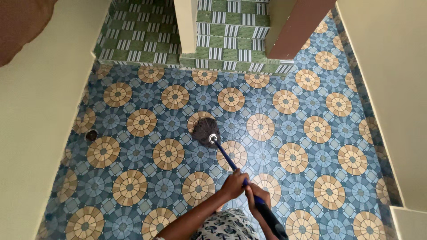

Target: The person mops a tiled floor using a blue-handled mop. They move the mop back and forth across the patterned tiles in a hallway area, covering the space near a staircase and along the walls.

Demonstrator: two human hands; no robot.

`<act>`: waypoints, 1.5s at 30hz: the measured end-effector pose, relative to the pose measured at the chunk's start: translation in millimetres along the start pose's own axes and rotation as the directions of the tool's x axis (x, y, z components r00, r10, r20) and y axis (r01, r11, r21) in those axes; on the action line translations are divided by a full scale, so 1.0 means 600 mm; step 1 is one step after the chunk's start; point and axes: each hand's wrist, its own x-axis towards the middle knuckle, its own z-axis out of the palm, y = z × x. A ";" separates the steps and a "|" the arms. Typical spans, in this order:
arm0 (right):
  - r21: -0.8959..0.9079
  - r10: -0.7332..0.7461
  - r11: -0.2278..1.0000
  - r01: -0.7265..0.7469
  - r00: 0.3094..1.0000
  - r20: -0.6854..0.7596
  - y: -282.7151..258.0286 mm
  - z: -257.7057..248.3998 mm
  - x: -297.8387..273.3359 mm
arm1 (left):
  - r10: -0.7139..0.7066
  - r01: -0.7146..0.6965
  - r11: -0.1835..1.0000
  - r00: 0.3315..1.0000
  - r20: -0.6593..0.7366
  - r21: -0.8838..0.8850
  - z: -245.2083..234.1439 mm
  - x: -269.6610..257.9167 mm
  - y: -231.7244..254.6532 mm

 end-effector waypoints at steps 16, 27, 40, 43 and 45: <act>-0.014 -0.365 0.928 0.372 0.904 -0.222 0.025 0.005 0.187 | 0.072 -0.127 0.971 0.962 -0.264 -0.200 -0.072 0.141 0.049; 0.468 -0.467 0.791 0.394 0.883 0.046 -0.051 -0.072 0.108 | 0.222 -0.210 0.975 0.922 -0.318 0.073 -0.003 0.109 0.002; 0.210 -0.480 0.856 0.473 0.877 -0.019 0.010 0.078 0.156 | 0.057 -0.025 0.990 0.972 -0.229 0.138 -0.065 0.186 -0.125; 0.191 -0.418 0.894 0.405 0.908 0.027 0.065 0.124 0.194 | 0.252 -0.263 0.964 0.855 -0.453 0.041 -0.084 0.223 -0.169; 0.202 -0.389 0.905 0.375 0.921 0.032 0.103 0.162 0.217 | 0.103 -0.093 0.995 0.936 -0.336 0.045 -0.101 0.241 -0.193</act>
